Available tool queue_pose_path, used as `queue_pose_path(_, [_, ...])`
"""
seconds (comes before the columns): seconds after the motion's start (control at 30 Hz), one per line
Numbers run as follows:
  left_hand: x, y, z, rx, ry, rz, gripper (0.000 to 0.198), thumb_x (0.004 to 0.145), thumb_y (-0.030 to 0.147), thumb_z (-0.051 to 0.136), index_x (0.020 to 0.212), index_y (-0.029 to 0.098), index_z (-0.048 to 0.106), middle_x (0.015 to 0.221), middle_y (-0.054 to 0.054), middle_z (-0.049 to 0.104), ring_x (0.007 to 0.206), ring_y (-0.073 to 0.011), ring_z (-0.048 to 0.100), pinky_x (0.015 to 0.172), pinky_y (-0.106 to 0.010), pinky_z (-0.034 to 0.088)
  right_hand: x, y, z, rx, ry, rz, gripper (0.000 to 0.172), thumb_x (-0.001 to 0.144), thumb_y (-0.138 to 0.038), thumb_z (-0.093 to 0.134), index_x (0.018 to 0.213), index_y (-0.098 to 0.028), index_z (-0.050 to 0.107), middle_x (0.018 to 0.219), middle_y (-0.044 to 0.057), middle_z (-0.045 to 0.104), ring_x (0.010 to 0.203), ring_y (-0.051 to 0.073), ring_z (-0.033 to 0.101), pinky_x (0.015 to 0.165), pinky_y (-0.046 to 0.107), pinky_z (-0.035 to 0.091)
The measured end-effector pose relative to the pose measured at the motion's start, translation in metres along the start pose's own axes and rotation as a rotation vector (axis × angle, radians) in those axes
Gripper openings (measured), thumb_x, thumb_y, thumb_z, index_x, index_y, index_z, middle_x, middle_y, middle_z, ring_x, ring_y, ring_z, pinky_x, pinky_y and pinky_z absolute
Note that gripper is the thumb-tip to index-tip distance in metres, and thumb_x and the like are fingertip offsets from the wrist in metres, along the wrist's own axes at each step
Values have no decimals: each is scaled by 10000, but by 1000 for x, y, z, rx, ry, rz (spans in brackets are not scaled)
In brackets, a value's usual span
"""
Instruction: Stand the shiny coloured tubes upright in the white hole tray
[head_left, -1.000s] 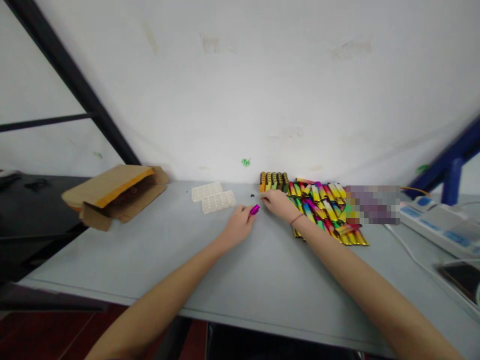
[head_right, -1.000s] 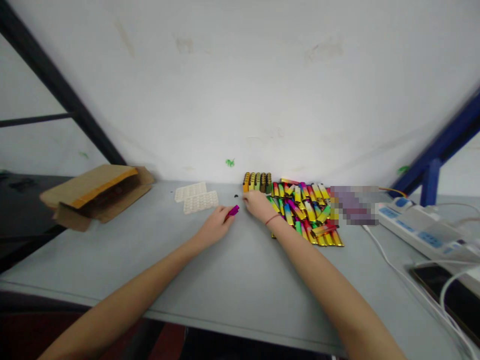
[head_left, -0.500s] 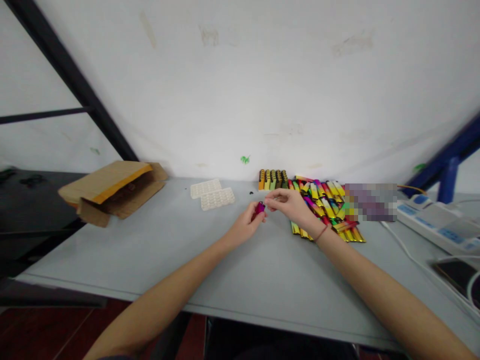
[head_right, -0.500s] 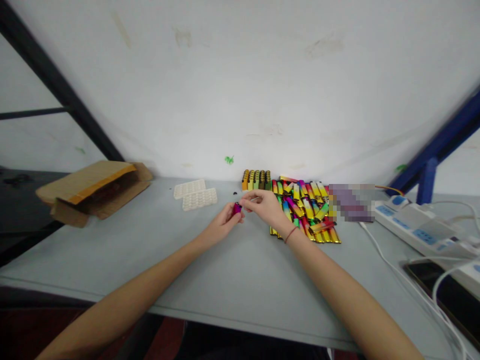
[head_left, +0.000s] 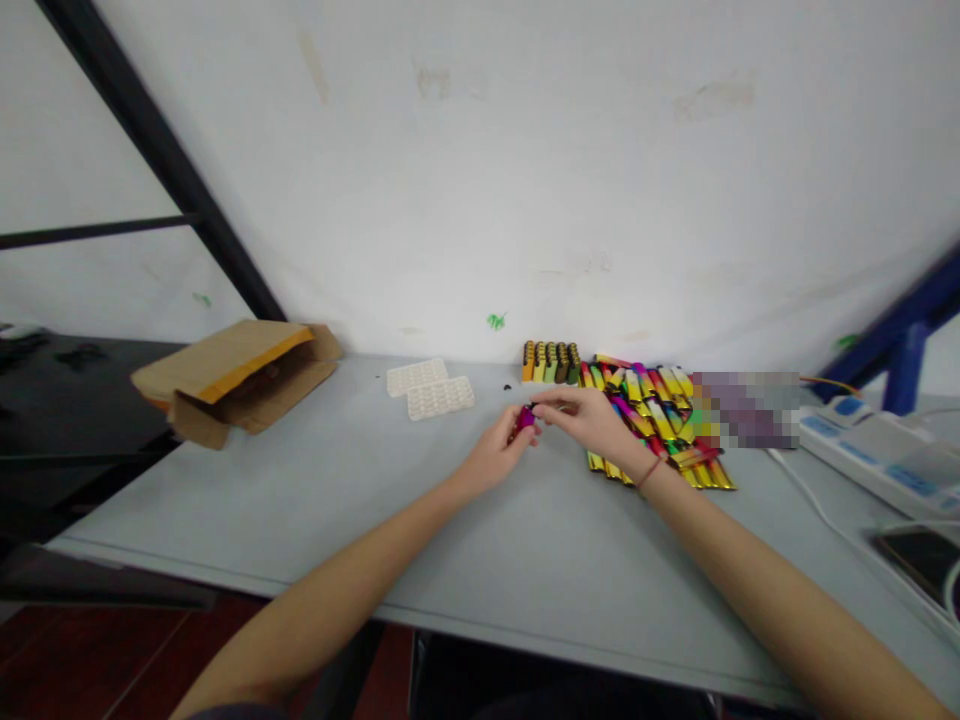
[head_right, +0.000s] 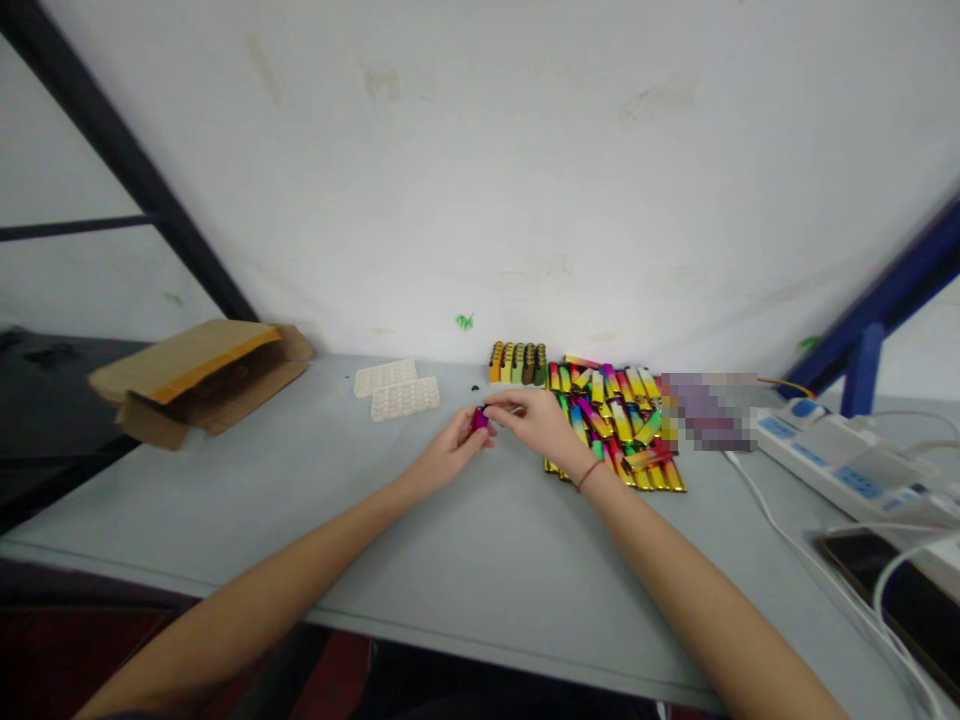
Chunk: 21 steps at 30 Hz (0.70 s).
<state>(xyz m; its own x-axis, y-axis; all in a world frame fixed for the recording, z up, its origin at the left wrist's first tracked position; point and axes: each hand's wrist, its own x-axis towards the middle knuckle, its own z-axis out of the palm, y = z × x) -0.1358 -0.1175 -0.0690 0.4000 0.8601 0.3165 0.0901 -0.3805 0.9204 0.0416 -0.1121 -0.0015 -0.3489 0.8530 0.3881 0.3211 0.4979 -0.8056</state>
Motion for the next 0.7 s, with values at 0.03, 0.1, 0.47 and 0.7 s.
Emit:
queue_pose_path(0.03, [0, 0, 0, 6, 0, -8, 255, 955, 326, 464, 1164, 180, 468, 1010, -61, 599, 891, -149, 608, 854, -317, 486, 0, 0, 1, -8, 13, -14, 221, 794, -291, 627, 926, -158, 743, 891, 78, 748, 806, 194, 692, 729, 301, 546])
queue_pose_path(0.1, [-1, 2, 0, 15, 2, -20, 245, 953, 330, 465, 1148, 182, 469, 1006, -57, 598, 889, -150, 609, 852, -317, 486, -1, -1, 2, -47, 32, -49, 203, 794, -288, 634, 908, -161, 744, 868, 72, 749, 780, 185, 691, 714, 289, 547])
queue_pose_path(0.47, [-3, 12, -1, 47, 11, -37, 210, 942, 344, 451, 1073, 179, 454, 889, -19, 552, 747, -126, 554, 727, -261, 464, -1, -6, 0, -187, -44, -157, 205, 842, -248, 549, 902, -170, 728, 914, 81, 723, 825, 167, 658, 668, 256, 533])
queue_pose_path(0.7, [-6, 22, -4, 207, 104, -16, 163, 965, 325, 393, 966, 178, 464, 785, 8, 513, 699, -129, 495, 680, -249, 426, 8, 2, 10, 121, -87, 34, 252, 777, -337, 637, 879, -128, 733, 828, 78, 707, 644, 139, 629, 565, 258, 549])
